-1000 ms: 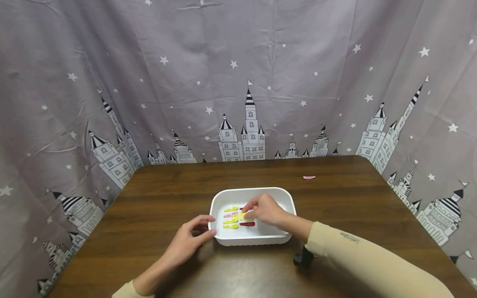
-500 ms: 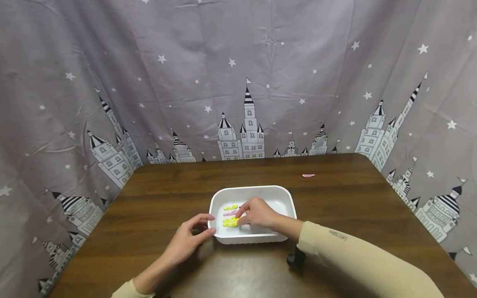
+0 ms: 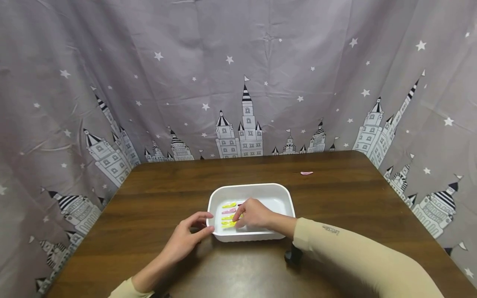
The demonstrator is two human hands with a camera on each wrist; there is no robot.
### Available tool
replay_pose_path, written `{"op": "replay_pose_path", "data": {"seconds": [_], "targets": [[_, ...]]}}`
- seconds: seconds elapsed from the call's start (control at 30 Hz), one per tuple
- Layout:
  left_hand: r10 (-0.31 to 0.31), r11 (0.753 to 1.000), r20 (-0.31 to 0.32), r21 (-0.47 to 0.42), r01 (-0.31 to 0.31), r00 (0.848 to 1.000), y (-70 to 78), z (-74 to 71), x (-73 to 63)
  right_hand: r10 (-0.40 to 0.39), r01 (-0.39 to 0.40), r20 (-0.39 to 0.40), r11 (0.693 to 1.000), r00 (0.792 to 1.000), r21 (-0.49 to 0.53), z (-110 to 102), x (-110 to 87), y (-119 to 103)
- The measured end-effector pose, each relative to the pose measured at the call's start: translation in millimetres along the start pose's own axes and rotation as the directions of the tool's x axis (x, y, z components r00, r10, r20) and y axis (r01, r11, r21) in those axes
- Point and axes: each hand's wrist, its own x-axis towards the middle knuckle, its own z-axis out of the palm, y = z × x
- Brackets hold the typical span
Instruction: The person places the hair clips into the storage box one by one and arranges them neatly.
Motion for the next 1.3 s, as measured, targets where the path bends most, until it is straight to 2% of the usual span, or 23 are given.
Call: {"op": "replay_pose_path", "data": {"seconds": [0.33,0.83,1.3], "targets": [[-0.002,1.000,-0.005,-0.007,0.002,1.000,0.5,-1.4,-0.1,-0.047,0.049,0.052,0.998,0.998,-0.042,2.5,0.5,-2.3],[-0.014,1.000,-0.008,0.009,0.014,1.000,-0.4,0.5,-1.7,-0.117,0.126,0.077,0.985,0.990,-0.122,8.1,1.7,-1.2],[-0.009,1.000,-0.011,0.011,0.009,1.000,1.1,0.3,-0.1,-0.127,0.141,0.098,0.977,0.987,-0.159,7.7,0.8,-2.5]]}}
